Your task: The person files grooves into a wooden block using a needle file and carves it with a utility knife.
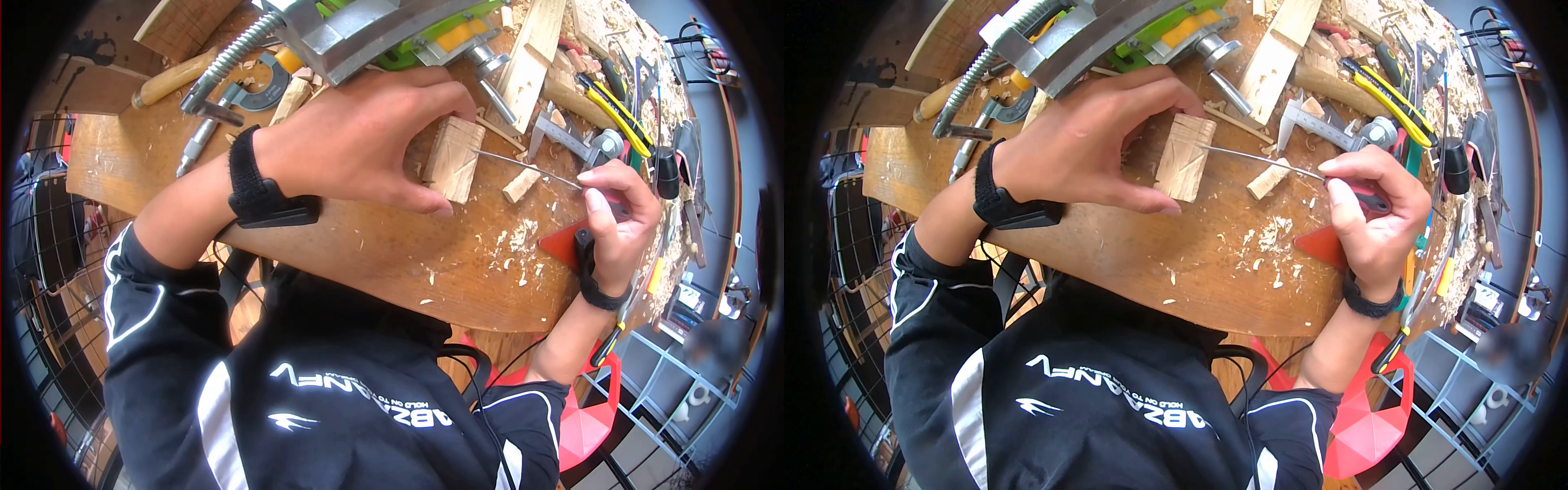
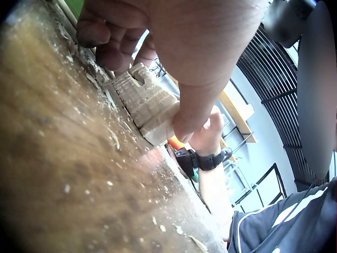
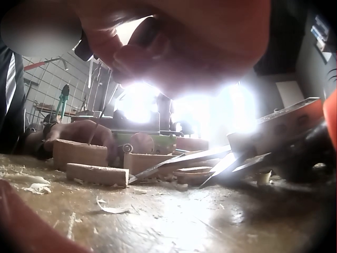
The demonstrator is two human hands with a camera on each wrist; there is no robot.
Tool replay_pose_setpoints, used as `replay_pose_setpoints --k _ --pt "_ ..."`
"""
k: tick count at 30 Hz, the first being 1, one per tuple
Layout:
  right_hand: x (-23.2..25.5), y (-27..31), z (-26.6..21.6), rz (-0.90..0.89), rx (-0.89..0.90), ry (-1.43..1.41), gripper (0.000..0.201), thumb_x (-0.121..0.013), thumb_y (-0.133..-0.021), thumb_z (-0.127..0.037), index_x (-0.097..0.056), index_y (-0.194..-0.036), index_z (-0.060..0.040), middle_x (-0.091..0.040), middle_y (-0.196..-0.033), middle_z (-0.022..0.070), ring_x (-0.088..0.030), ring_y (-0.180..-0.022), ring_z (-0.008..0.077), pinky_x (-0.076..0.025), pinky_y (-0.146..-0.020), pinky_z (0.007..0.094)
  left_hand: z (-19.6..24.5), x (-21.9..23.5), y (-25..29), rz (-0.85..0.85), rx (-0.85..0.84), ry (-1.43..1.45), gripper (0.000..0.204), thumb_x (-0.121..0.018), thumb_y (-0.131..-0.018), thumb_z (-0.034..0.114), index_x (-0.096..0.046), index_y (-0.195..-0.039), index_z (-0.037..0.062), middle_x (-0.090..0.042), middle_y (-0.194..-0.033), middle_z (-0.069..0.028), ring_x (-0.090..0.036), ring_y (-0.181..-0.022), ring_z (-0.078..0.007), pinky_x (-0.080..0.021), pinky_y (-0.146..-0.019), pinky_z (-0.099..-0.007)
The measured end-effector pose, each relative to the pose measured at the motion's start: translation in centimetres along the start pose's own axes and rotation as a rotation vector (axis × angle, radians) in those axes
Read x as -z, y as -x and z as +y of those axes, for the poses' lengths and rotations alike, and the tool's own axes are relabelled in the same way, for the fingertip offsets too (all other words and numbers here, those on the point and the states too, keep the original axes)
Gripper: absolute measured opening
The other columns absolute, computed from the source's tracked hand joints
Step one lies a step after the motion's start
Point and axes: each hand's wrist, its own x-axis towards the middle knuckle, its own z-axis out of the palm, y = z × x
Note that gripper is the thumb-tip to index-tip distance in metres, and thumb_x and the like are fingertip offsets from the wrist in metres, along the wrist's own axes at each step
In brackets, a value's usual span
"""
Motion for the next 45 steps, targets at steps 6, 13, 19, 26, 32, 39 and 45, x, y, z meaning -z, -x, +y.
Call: replay_pose_setpoints --k 6,13,19,26,32,39,45 --pt "-0.9 -0.3 -0.6 -0.042 0.005 0.011 0.013 -0.069 -0.082 0.003 -0.073 -0.094 0.0022 -0.069 -0.086 0.0041 -0.066 -0.076 0.0089 -0.051 -0.070 0.0223 -0.1 -0.1 0.0 -0.001 0.004 0.001 0.075 -0.095 -0.066 0.035 -0.060 -0.124 0.0030 -0.064 -0.116 -0.0147 -0.068 -0.100 -0.0324 -0.055 -0.084 -0.0386" --pt "-1.0 0.0 -0.5 0.013 -0.028 -0.003 0.013 -0.069 -0.084 0.002 -0.071 -0.097 0.0018 -0.071 -0.091 0.0051 -0.066 -0.077 0.0086 -0.051 -0.072 0.0220 -0.1 0.1 0.0 -0.006 0.005 0.006 0.075 -0.095 -0.066 0.036 -0.060 -0.124 0.0030 -0.064 -0.116 -0.0152 -0.068 -0.102 -0.0329 -0.055 -0.085 -0.0389" --pt "0.2 0.2 -0.1 0.018 -0.041 0.005 0.012 -0.072 -0.085 0.001 -0.071 -0.097 0.0024 -0.071 -0.093 0.0058 -0.069 -0.081 0.0099 -0.055 -0.076 0.0240 -0.1 -0.1 0.0 0.012 -0.008 -0.004 0.075 -0.095 -0.066 0.036 -0.060 -0.124 0.0027 -0.064 -0.116 -0.0151 -0.068 -0.100 -0.0333 -0.055 -0.084 -0.0389" --pt "0.0 0.1 -0.1 -0.010 -0.013 -0.031 0.013 -0.071 -0.084 0.003 -0.071 -0.097 0.0023 -0.070 -0.090 0.0050 -0.067 -0.078 0.0084 -0.053 -0.073 0.0222 -0.1 0.0 0.0 0.005 -0.009 -0.011 0.076 -0.096 -0.066 0.036 -0.060 -0.124 0.0027 -0.064 -0.115 -0.0150 -0.068 -0.100 -0.0329 -0.055 -0.084 -0.0384" --pt "-1.1 -0.1 -0.4 -0.033 -0.025 -0.025 0.013 -0.071 -0.084 0.002 -0.071 -0.097 0.0015 -0.069 -0.087 0.0037 -0.066 -0.076 0.0083 -0.052 -0.071 0.0220 -0.1 0.0 -0.1 0.009 -0.018 -0.020 0.076 -0.095 -0.066 0.036 -0.060 -0.125 0.0029 -0.064 -0.114 -0.0146 -0.068 -0.098 -0.0320 -0.055 -0.083 -0.0385" --pt "-0.7 -0.1 -0.2 -0.066 -0.012 -0.001 0.014 -0.072 -0.083 0.003 -0.072 -0.097 0.0019 -0.071 -0.089 0.0054 -0.068 -0.079 0.0095 -0.054 -0.073 0.0237 -0.2 0.0 -0.1 -0.004 -0.010 -0.018 0.075 -0.095 -0.067 0.034 -0.060 -0.125 0.0029 -0.063 -0.114 -0.0144 -0.068 -0.098 -0.0318 -0.055 -0.083 -0.0381" --pt "-0.1 0.0 -0.2 0.002 -0.014 0.002 0.014 -0.071 -0.083 0.005 -0.071 -0.096 0.0024 -0.070 -0.087 0.0048 -0.068 -0.078 0.0095 -0.053 -0.072 0.0226 -0.3 -0.1 0.0 0.003 -0.013 -0.015 0.075 -0.096 -0.066 0.034 -0.060 -0.125 0.0030 -0.063 -0.114 -0.0142 -0.068 -0.099 -0.0317 -0.055 -0.084 -0.0380"
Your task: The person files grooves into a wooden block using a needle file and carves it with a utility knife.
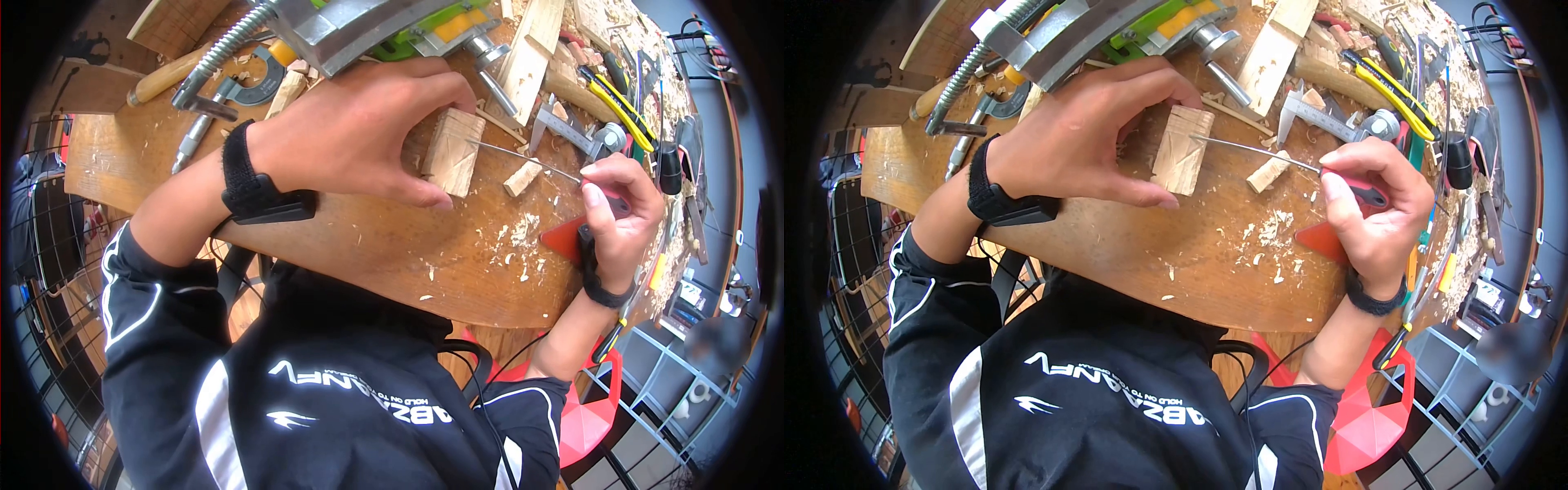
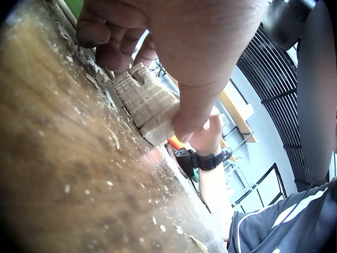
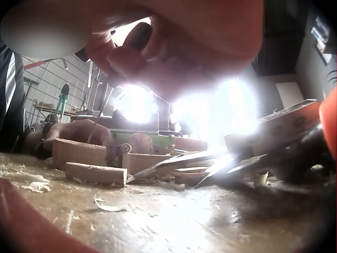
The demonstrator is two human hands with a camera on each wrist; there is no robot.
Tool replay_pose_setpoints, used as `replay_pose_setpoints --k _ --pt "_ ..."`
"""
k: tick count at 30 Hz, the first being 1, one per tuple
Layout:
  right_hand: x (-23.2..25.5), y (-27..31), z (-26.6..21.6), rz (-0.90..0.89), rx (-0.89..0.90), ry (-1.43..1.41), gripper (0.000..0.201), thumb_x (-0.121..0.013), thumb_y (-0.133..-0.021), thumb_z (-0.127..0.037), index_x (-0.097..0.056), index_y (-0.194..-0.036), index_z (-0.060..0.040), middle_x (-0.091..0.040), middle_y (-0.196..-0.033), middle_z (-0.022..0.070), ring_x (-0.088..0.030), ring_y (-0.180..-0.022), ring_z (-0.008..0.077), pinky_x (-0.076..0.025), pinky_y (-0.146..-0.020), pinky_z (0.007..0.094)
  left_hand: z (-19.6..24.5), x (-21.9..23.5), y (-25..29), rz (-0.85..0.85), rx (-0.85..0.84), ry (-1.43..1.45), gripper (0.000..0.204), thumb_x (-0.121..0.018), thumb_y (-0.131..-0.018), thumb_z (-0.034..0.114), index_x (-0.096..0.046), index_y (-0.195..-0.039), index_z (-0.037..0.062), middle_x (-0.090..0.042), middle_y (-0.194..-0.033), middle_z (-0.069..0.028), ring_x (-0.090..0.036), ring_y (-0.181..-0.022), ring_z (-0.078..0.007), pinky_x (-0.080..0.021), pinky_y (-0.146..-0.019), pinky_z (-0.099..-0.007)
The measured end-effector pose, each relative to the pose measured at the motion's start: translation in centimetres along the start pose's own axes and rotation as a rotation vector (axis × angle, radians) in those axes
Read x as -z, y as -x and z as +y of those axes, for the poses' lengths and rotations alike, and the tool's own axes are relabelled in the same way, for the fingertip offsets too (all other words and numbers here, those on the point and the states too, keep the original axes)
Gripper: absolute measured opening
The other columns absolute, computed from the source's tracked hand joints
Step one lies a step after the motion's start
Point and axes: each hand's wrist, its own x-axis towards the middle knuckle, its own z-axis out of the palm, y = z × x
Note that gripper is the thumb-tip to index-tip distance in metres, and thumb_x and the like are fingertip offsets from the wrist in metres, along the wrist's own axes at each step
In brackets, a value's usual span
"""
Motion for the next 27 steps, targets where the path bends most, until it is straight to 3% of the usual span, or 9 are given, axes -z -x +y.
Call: replay_pose_setpoints --k 19,22,27 --pt "0.2 0.1 0.1 0.009 0.032 -0.051 0.013 -0.069 -0.082 0.006 -0.069 -0.095 0.0010 -0.068 -0.088 0.0032 -0.065 -0.078 0.0072 -0.051 -0.073 0.0222 0.1 0.1 -0.1 -0.025 0.005 0.028 0.074 -0.095 -0.067 0.031 -0.059 -0.124 0.0019 -0.062 -0.115 -0.0142 -0.066 -0.101 -0.0324 -0.054 -0.085 -0.0386" --pt "-1.2 0.1 -0.5 0.006 -0.041 -0.021 0.012 -0.067 -0.082 0.002 -0.068 -0.094 0.0008 -0.066 -0.087 0.0022 -0.060 -0.074 0.0049 -0.047 -0.068 0.0203 0.2 0.1 0.0 -0.024 0.015 0.010 0.073 -0.095 -0.067 0.031 -0.059 -0.124 0.0018 -0.062 -0.115 -0.0143 -0.066 -0.101 -0.0326 -0.054 -0.084 -0.0387" --pt "0.3 0.2 0.3 0.025 0.025 -0.024 0.013 -0.067 -0.082 0.005 -0.069 -0.095 0.0014 -0.067 -0.089 0.0027 -0.063 -0.076 0.0063 -0.049 -0.071 0.0214 0.1 0.1 0.0 -0.022 0.003 0.018 0.073 -0.095 -0.067 0.030 -0.059 -0.124 0.0017 -0.062 -0.115 -0.0142 -0.066 -0.100 -0.0315 -0.054 -0.083 -0.0380"
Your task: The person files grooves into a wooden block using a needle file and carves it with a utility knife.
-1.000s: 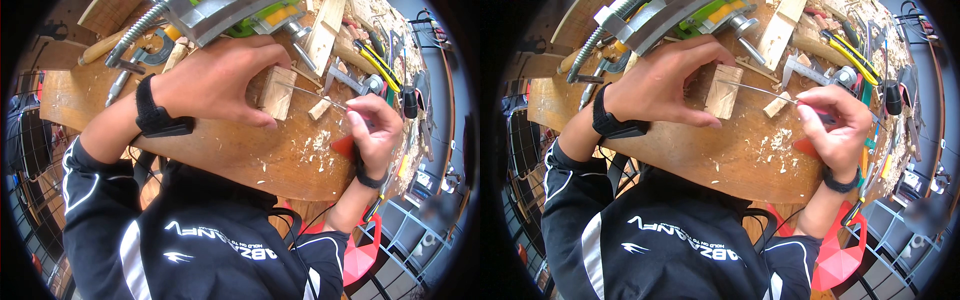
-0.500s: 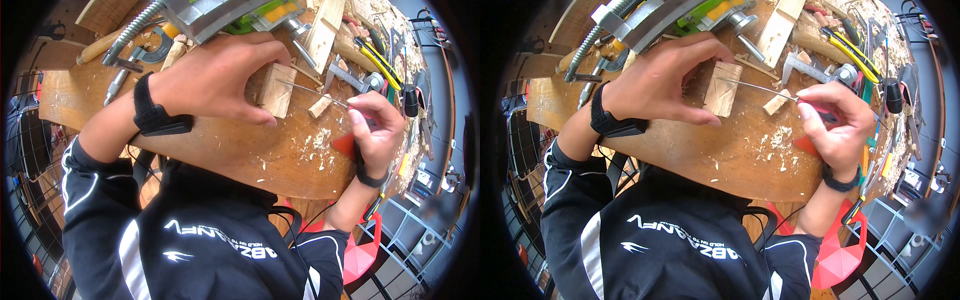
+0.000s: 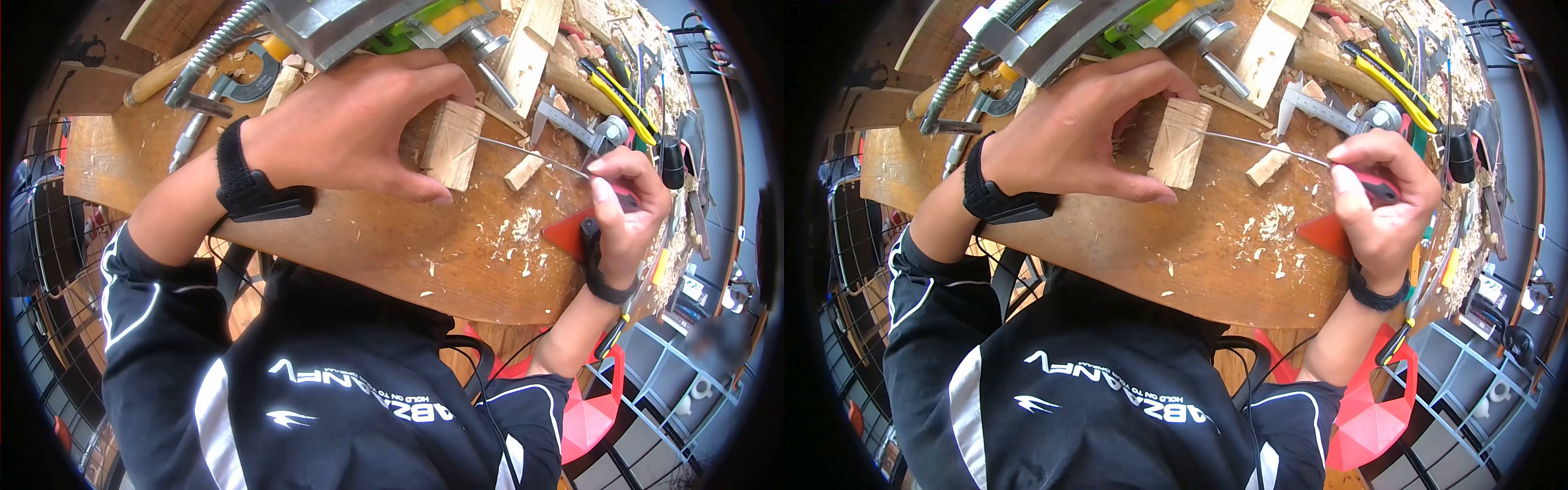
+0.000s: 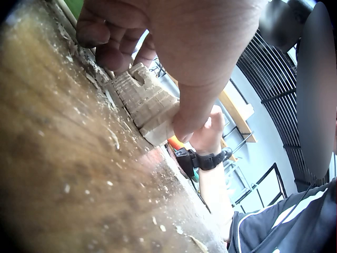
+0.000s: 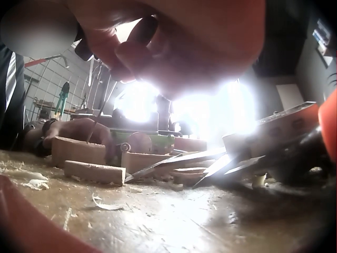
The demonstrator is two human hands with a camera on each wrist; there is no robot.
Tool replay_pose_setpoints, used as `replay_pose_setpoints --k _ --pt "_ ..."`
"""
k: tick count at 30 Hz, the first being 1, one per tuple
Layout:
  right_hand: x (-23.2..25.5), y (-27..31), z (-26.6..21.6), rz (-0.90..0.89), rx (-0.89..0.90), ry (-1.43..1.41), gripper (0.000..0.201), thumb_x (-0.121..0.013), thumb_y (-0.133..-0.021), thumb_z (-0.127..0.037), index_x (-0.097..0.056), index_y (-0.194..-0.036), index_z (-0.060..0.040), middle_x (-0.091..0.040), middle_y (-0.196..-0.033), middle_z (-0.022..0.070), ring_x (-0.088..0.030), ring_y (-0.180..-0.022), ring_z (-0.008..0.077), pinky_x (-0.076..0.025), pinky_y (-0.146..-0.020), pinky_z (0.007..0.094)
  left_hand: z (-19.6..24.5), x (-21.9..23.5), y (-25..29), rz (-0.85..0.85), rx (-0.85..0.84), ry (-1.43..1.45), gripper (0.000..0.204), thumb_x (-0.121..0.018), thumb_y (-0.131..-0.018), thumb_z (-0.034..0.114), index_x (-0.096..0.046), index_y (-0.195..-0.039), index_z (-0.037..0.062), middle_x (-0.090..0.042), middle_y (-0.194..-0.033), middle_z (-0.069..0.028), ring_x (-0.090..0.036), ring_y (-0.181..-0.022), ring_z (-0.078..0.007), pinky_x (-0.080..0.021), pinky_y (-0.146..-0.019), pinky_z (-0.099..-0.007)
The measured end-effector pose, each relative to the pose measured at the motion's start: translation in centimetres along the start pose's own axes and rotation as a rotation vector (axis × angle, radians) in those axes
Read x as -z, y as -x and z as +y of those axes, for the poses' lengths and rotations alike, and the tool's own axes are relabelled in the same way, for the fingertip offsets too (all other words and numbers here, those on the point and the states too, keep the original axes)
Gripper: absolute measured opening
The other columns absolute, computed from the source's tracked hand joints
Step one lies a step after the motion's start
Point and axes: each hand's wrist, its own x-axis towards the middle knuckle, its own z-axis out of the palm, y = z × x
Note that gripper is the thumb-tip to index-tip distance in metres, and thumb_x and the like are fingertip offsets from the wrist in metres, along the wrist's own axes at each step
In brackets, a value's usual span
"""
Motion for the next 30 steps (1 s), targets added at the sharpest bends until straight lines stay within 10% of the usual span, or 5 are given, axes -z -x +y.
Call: replay_pose_setpoints --k 30 --pt "-0.9 0.0 -0.2 -0.032 0.006 0.067 0.012 -0.070 -0.085 0.002 -0.070 -0.097 0.0014 -0.069 -0.089 0.0038 -0.064 -0.076 0.0075 -0.051 -0.072 0.0217 0.1 0.0 0.0 0.002 0.015 -0.007 0.073 -0.095 -0.067 0.031 -0.060 -0.124 0.0021 -0.063 -0.117 -0.0147 -0.066 -0.103 -0.0330 -0.054 -0.088 -0.0390"
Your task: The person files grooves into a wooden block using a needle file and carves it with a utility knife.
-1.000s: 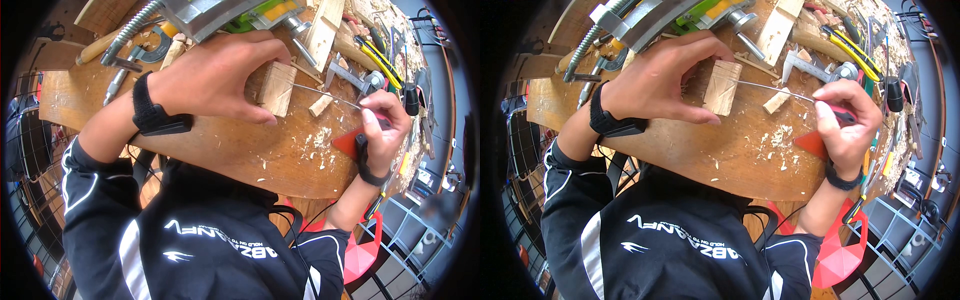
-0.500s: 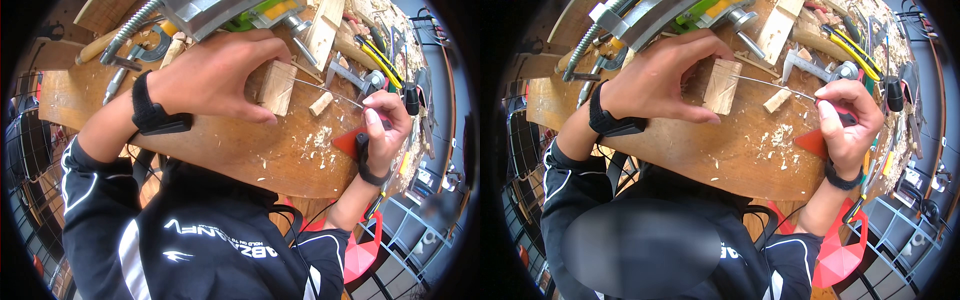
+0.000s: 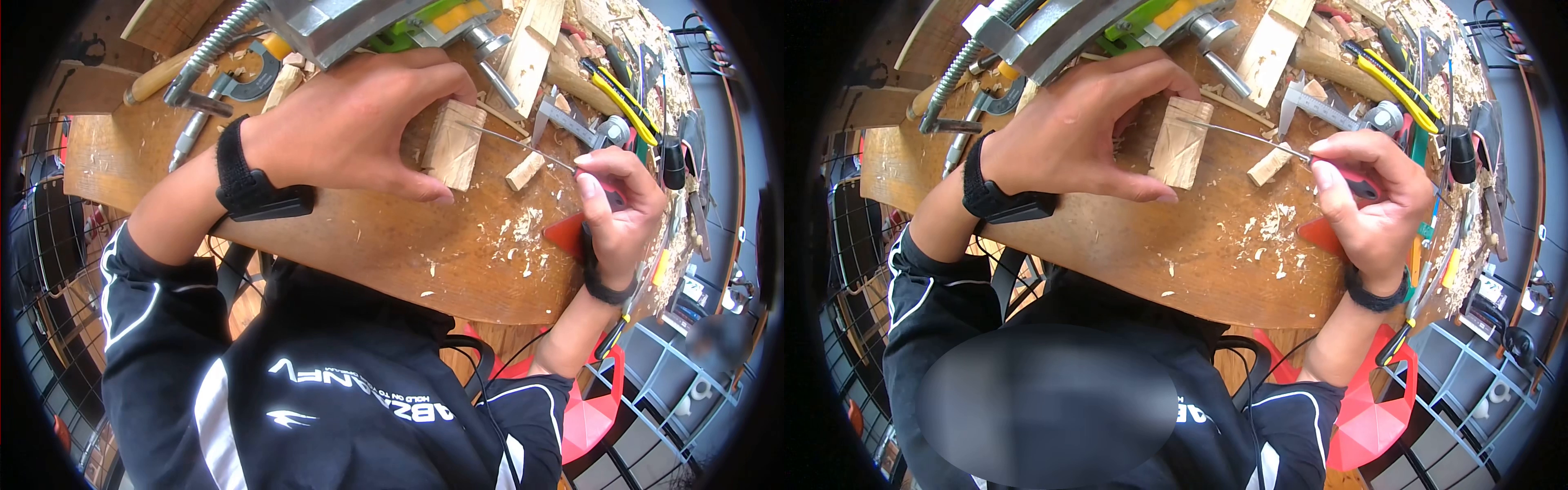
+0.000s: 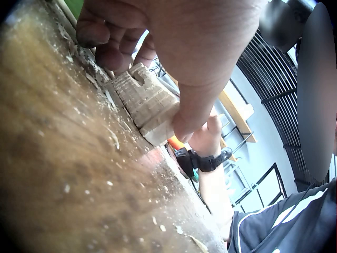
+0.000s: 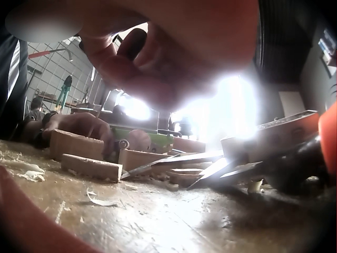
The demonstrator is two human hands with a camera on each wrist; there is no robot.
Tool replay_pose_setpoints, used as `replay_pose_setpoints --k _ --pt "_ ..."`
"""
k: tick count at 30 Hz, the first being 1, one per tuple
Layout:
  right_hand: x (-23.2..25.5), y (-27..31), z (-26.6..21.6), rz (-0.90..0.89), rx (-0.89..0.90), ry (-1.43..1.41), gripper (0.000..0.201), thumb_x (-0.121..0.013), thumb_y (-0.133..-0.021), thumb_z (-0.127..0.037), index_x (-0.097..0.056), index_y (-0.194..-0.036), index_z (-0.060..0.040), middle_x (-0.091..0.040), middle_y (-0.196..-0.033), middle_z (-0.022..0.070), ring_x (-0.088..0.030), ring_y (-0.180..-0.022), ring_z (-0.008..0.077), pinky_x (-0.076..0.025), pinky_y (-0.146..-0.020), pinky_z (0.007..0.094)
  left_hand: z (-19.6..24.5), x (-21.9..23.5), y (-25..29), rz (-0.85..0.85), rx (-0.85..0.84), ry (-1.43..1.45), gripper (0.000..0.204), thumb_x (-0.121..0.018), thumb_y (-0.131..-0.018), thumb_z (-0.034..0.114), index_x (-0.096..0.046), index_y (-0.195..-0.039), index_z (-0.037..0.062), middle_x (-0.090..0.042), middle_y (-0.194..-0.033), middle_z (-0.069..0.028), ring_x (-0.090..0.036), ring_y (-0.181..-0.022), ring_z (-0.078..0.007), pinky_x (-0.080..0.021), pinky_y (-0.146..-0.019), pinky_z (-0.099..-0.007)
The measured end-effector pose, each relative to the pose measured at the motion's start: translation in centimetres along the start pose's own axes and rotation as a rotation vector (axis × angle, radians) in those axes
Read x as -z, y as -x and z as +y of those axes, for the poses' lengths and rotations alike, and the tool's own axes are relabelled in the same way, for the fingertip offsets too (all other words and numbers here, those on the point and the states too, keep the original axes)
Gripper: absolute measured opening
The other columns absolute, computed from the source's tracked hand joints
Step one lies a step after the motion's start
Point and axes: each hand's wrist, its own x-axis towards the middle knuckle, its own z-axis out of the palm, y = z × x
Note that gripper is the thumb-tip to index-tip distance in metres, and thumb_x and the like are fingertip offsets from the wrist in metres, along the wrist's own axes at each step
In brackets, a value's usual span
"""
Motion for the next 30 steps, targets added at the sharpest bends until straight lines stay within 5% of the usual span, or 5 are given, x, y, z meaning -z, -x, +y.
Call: replay_pose_setpoints --k 30 --pt "0.6 0.1 0.7 0.072 -0.024 -0.003 0.011 -0.074 -0.086 0.000 -0.074 -0.097 0.0014 -0.072 -0.088 0.0038 -0.066 -0.076 0.0073 -0.051 -0.070 0.0213 -0.2 -0.1 0.0 0.007 -0.025 -0.006 0.075 -0.095 -0.067 0.032 -0.060 -0.125 0.0017 -0.062 -0.117 -0.0143 -0.066 -0.101 -0.0316 -0.054 -0.085 -0.0381"
